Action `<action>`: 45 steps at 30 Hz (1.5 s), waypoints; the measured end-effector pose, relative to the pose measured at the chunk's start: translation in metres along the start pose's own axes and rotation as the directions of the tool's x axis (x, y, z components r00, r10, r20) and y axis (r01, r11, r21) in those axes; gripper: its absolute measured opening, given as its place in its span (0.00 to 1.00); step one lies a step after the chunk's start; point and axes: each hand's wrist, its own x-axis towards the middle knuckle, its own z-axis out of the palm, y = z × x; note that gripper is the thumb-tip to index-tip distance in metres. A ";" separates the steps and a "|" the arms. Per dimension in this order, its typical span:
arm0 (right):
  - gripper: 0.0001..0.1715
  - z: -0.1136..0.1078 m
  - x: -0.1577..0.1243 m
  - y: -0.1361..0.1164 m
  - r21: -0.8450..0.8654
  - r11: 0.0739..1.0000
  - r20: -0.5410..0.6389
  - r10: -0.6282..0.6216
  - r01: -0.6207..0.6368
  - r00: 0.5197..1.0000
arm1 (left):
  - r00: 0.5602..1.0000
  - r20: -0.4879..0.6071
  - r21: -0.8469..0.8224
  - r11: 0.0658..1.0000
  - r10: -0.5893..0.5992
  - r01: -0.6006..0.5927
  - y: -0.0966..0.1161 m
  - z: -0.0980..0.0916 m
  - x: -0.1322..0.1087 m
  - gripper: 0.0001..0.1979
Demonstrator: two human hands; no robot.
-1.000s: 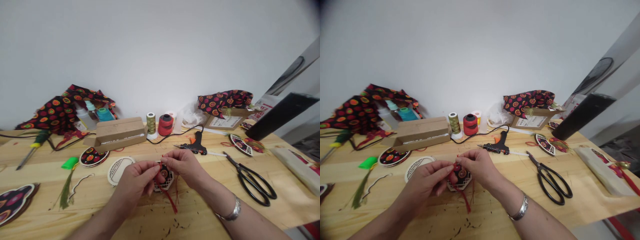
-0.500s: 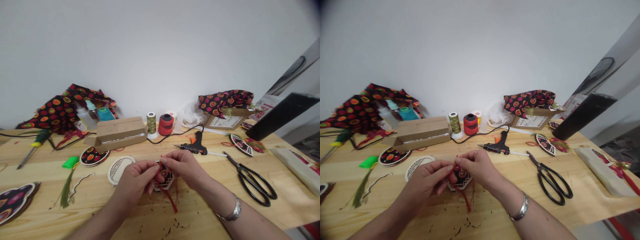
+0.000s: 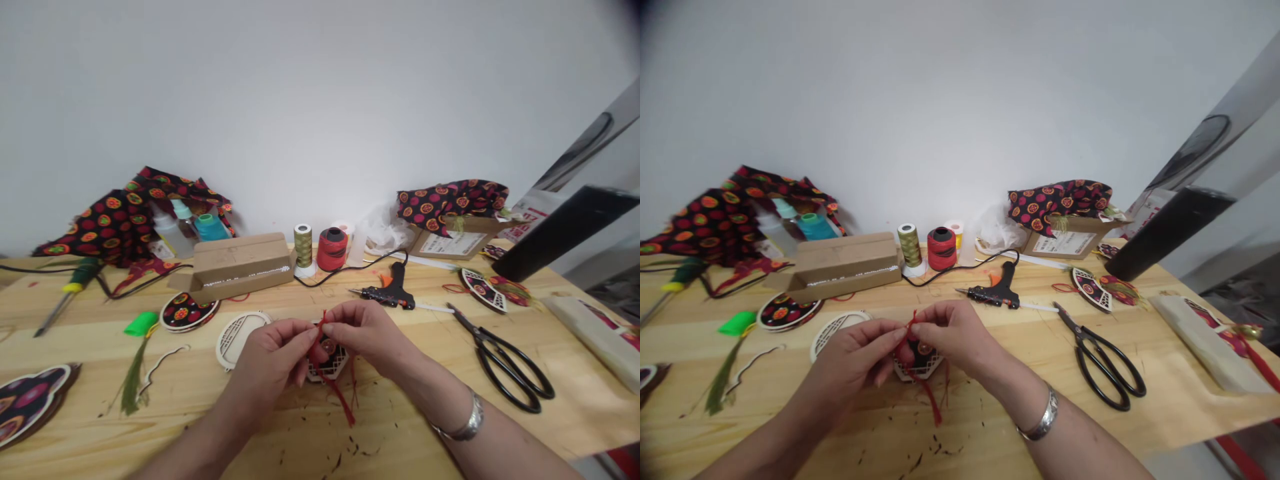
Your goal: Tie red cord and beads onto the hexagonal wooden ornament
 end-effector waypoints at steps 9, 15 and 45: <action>0.08 0.001 -0.002 -0.004 -0.020 1.000 -0.019 0.017 -0.018 1.000 | 0.999 -0.026 -0.030 0.999 0.024 -0.025 -0.002 -0.002 0.002 0.10; 0.09 0.001 -0.003 -0.006 -0.003 1.000 -0.012 0.018 -0.018 1.000 | 0.998 -0.042 -0.029 0.998 0.046 -0.047 0.000 -0.001 0.001 0.09; 0.07 0.004 -0.002 -0.006 -0.013 1.000 -0.068 0.019 -0.020 0.998 | 1.000 -0.002 -0.172 0.985 0.013 -0.013 -0.004 0.000 0.002 0.08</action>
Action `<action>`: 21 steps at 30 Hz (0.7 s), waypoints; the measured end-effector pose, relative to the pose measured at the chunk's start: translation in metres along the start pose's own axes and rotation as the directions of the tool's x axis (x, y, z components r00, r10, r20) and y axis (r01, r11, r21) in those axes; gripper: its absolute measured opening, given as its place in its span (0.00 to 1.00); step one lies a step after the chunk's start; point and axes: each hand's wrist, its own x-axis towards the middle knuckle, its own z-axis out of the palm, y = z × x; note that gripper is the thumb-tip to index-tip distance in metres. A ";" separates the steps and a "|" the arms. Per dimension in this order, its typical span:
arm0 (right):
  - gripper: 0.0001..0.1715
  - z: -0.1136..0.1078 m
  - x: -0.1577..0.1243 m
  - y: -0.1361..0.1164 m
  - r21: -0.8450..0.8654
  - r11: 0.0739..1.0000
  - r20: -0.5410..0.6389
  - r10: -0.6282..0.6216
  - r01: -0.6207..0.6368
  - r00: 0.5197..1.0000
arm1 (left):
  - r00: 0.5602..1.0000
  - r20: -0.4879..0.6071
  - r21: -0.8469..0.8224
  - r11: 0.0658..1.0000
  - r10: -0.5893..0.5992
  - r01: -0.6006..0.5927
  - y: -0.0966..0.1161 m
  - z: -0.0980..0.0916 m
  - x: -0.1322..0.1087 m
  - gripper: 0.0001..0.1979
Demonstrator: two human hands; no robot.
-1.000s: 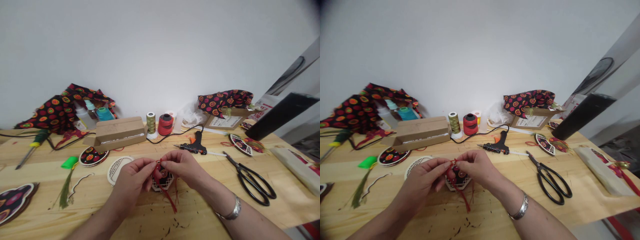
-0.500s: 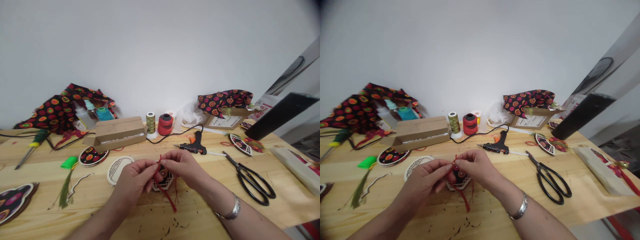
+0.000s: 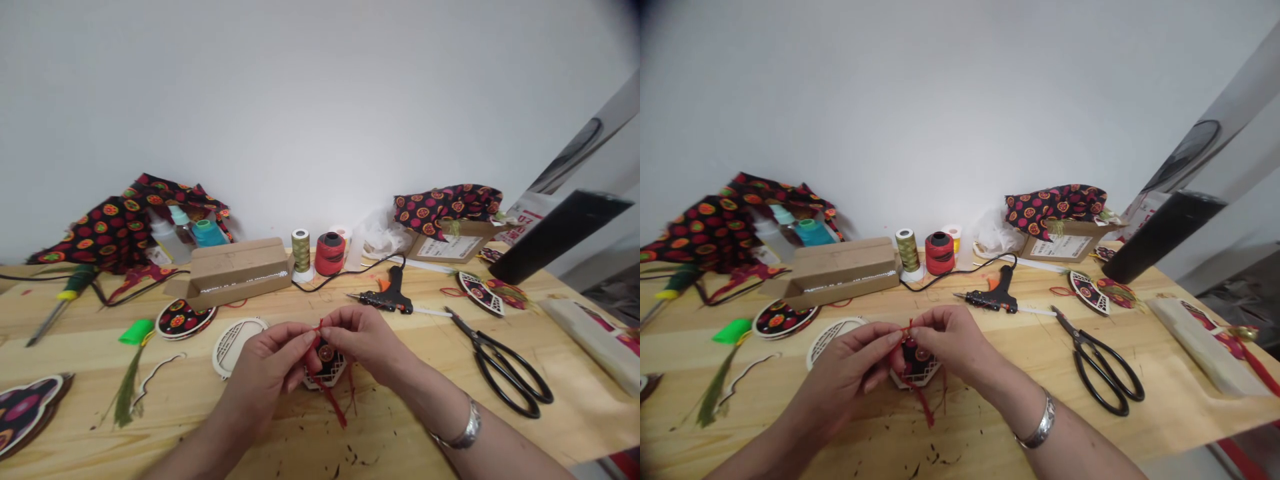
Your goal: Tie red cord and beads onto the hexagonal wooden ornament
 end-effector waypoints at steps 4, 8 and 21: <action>0.08 0.001 0.000 0.000 0.023 1.000 -0.019 0.020 -0.020 1.000 | 0.996 0.028 -0.092 0.992 -0.080 0.082 -0.001 0.001 0.000 0.07; 0.09 0.001 0.001 0.001 0.049 0.999 0.007 0.020 -0.020 1.000 | 0.997 0.013 -0.087 0.993 -0.082 0.083 -0.002 0.001 0.000 0.08; 0.16 -0.001 0.002 0.002 0.076 0.997 0.028 0.006 -0.008 1.000 | 0.998 0.017 0.000 0.998 -0.058 0.058 -0.002 0.000 0.000 0.08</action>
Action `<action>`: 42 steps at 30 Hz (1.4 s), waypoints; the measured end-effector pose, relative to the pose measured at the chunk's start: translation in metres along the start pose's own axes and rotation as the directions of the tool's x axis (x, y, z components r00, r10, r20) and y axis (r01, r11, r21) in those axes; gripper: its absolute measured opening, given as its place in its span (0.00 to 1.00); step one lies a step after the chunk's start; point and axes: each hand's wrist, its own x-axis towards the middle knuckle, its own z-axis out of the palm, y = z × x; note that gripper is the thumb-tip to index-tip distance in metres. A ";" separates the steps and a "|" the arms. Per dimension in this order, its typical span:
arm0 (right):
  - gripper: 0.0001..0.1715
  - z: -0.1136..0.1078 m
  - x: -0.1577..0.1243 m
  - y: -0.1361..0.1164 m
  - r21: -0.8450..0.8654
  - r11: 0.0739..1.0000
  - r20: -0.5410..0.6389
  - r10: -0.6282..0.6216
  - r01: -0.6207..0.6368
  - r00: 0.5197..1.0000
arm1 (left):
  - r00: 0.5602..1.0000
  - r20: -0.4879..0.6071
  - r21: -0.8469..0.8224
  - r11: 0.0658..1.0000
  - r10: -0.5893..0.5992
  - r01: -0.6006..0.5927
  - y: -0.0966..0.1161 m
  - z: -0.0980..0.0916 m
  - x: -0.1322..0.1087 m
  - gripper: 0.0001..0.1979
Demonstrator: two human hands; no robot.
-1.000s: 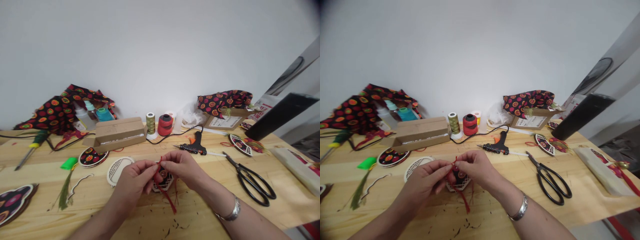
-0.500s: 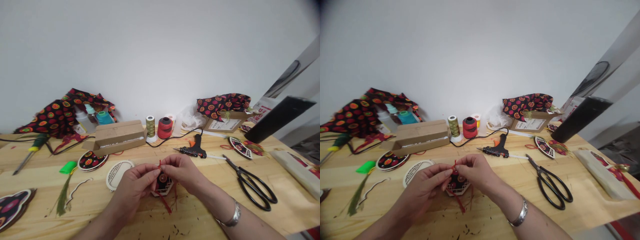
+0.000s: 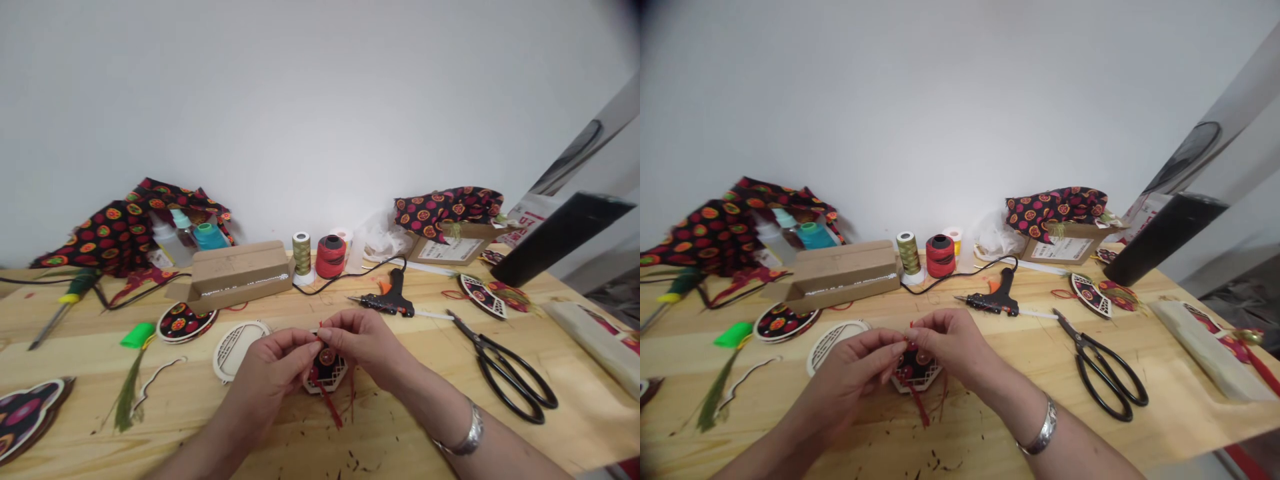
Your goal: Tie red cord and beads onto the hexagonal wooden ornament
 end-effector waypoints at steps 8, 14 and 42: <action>0.14 0.001 -0.002 -0.002 0.007 0.999 -0.006 -0.041 0.041 0.999 | 0.999 0.032 -0.017 1.000 -0.003 0.003 -0.001 0.000 0.000 0.06; 0.13 -0.001 -0.001 -0.004 0.009 0.997 -0.017 -0.075 0.076 0.997 | 0.995 0.092 0.036 0.998 -0.047 0.043 0.004 0.002 -0.004 0.07; 0.17 -0.023 0.007 -0.013 -0.044 0.981 -0.183 -0.194 0.189 0.964 | 0.978 0.199 0.539 0.825 0.070 -0.169 0.001 0.005 -0.010 0.15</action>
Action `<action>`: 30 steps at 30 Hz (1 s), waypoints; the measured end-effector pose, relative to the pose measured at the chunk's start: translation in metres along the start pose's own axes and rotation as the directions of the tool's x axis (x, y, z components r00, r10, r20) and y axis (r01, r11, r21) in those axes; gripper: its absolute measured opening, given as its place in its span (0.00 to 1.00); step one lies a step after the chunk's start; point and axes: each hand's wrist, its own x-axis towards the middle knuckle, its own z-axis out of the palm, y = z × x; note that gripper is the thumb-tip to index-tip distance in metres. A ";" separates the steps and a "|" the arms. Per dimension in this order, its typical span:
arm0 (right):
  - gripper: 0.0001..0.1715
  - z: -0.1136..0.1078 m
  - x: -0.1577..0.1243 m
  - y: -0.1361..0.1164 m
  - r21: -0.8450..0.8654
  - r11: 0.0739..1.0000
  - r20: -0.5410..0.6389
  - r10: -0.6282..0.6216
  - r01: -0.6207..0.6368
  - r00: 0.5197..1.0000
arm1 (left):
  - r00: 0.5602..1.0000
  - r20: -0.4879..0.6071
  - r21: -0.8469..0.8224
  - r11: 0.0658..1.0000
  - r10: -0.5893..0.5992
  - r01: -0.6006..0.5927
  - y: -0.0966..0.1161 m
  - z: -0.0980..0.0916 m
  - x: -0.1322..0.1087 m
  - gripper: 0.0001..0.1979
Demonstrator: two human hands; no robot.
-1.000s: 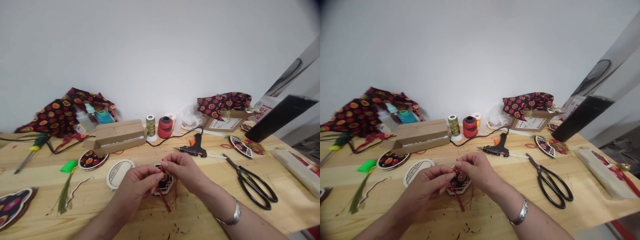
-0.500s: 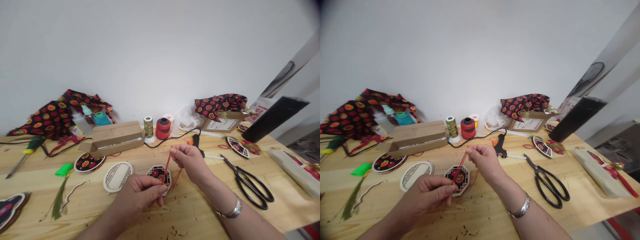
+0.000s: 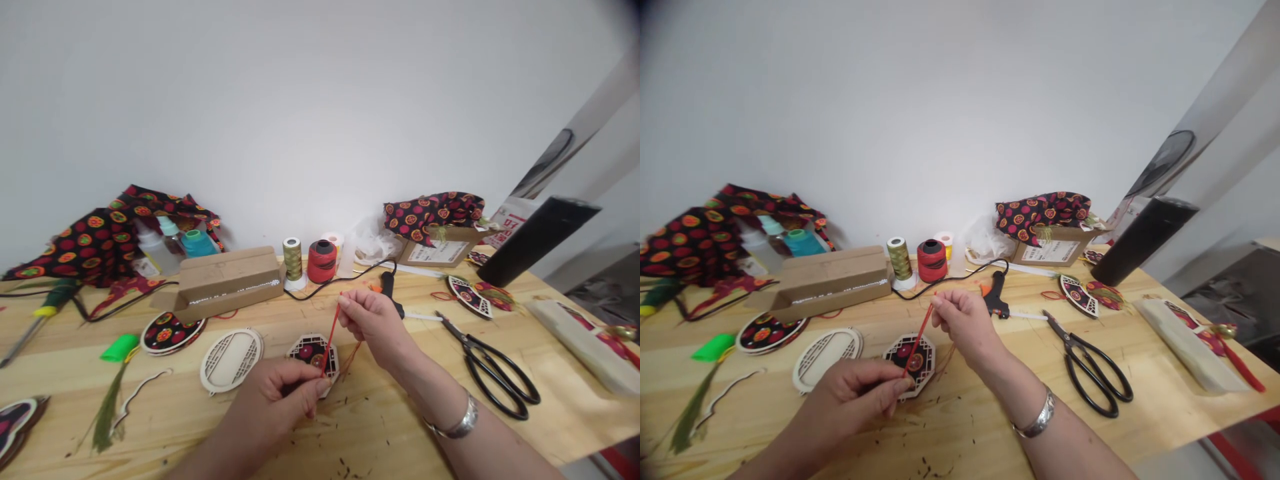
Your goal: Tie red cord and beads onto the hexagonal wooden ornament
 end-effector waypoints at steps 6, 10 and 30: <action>0.17 0.000 -0.001 0.001 0.070 0.998 0.079 -0.006 0.001 0.997 | 0.996 -0.007 0.095 0.992 0.084 -0.083 0.002 0.002 0.000 0.15; 0.17 -0.002 0.000 0.005 0.166 0.986 0.123 -0.009 -0.012 0.992 | 0.993 -0.016 0.106 0.988 0.115 -0.113 0.002 0.003 0.001 0.14; 0.17 0.000 -0.003 0.000 0.329 0.935 0.188 0.074 -0.134 0.979 | 0.991 0.108 0.138 0.986 0.074 -0.089 -0.001 0.004 -0.004 0.15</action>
